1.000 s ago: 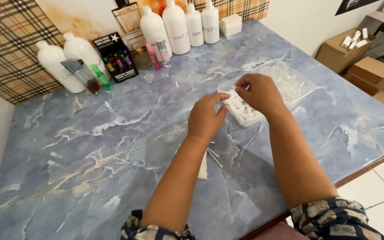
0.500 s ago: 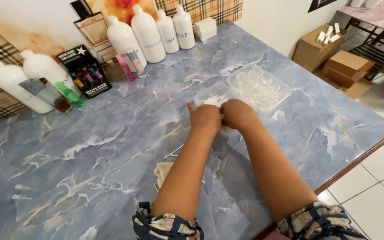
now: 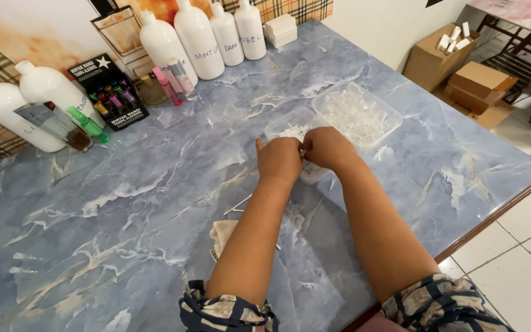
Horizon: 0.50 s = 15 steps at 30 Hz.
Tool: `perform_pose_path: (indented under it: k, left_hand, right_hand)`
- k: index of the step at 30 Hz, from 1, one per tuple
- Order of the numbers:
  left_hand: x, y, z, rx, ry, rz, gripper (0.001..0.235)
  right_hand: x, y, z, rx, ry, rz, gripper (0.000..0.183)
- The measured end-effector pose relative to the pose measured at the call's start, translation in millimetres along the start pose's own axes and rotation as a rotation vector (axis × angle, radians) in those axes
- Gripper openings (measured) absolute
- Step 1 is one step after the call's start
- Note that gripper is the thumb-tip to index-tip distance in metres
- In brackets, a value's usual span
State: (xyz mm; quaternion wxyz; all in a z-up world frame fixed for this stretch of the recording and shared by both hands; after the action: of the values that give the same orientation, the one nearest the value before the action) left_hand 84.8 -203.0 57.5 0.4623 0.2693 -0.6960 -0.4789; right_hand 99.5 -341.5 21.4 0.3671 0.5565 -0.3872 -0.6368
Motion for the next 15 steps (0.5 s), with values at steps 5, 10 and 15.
perform_pose_path:
  k: [5,10,15]
  left_hand:
    - [-19,-20,-20,0.073,0.001,0.083,0.020]
    - [-18,-13,-14,0.110,-0.010,0.114,0.031]
    - [-5,9,-3,0.186,0.001,0.241,0.042]
  right_hand:
    - [2,14,0,0.036,0.058,-0.087,0.028]
    - [3,15,1,0.109,0.067,-0.208,0.029]
    - [-11,34,13,0.223,0.099,-0.370,0.024]
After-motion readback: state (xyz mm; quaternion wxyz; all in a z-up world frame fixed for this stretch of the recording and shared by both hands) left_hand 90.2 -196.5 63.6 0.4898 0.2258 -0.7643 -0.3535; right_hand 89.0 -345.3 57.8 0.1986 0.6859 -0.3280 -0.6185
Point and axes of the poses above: each hand's wrist, its own z-axis away from the middle knuckle, its own y-axis out of the back of the hand, x = y × z, the point moved 2 cm from there along -z, towards the middle knuckle
